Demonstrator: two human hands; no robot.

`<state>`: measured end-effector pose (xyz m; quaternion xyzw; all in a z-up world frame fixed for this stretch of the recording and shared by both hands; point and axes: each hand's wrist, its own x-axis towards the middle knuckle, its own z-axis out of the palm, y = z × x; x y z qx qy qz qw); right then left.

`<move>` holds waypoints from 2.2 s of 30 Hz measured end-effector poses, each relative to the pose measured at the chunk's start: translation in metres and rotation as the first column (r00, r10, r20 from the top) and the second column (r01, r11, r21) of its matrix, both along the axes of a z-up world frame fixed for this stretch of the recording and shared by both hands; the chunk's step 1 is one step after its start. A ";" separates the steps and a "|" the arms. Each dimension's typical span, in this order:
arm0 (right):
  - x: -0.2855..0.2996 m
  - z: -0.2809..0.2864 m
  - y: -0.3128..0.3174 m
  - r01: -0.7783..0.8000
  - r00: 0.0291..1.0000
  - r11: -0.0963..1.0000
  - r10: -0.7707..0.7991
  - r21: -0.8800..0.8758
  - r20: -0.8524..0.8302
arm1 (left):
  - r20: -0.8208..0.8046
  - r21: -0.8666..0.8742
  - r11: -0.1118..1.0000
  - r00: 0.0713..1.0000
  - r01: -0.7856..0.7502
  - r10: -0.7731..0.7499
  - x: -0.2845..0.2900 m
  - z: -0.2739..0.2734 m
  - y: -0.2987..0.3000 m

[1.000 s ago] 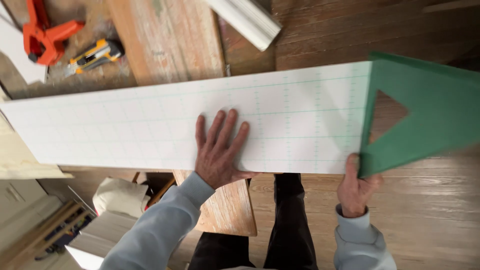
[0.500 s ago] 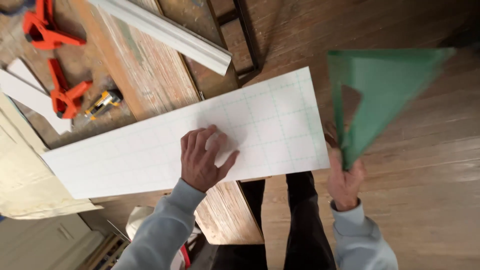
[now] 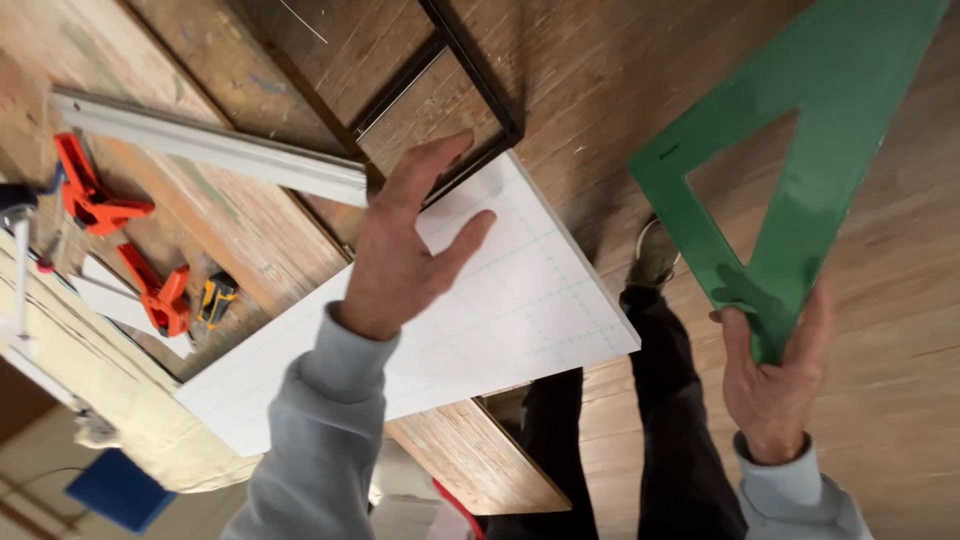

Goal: Measuring and cutting a white board with a utility knife and a ruler.

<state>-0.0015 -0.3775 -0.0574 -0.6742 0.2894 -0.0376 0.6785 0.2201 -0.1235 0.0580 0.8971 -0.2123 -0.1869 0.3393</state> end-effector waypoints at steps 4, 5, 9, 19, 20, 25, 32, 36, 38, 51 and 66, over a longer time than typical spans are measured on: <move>-0.003 0.000 0.000 0.040 0.999 0.999 -0.040 0.026 -0.012 | -0.302 0.041 0.998 0.952 -0.043 0.053 0.008 0.005 -0.007; -0.007 -0.003 -0.001 -0.036 0.998 0.995 0.031 -0.090 -0.062 | -0.367 0.078 0.993 0.924 -0.087 0.110 0.009 0.003 -0.007; 0.004 0.008 0.004 -0.185 0.982 0.938 0.190 -0.294 -0.012 | -0.388 0.032 0.996 0.917 -0.083 0.089 0.011 -0.008 -0.002; -0.004 0.024 0.034 -0.188 0.981 0.982 0.188 -0.002 0.041 | -0.427 -0.069 0.991 0.901 -0.115 0.075 0.006 -0.010 0.000; -0.003 0.024 0.035 -0.183 0.981 0.983 0.182 0.007 0.063 | -0.441 -0.063 0.988 0.892 -0.143 0.100 0.005 -0.009 -0.001; -0.009 0.019 0.042 -0.145 0.988 0.989 0.145 0.001 0.061 | -0.430 -0.065 0.987 0.897 -0.147 0.106 0.005 -0.011 0.002; -0.081 -0.014 0.033 -0.130 0.988 0.986 0.120 -0.105 -0.094 | -0.398 -0.079 0.992 0.916 -0.098 0.059 0.005 -0.016 0.008; -0.037 0.038 0.006 0.228 0.973 0.967 -0.231 0.110 0.010 | -0.385 -0.068 0.996 0.922 -0.062 0.031 0.009 -0.012 0.004; -0.082 0.027 0.006 0.313 0.949 0.932 -0.313 0.181 -0.029 | -0.366 -0.061 0.998 0.931 -0.022 -0.002 0.014 -0.020 0.012; -0.145 0.096 0.180 0.528 0.849 0.780 -0.480 0.334 -0.220 | -0.309 -0.115 0.990 0.945 0.079 -0.111 0.014 -0.045 0.033; -0.084 0.091 0.310 0.702 0.712 0.707 -0.697 0.079 -0.086 | -0.316 -0.221 0.963 0.923 0.155 -0.221 0.025 -0.052 0.039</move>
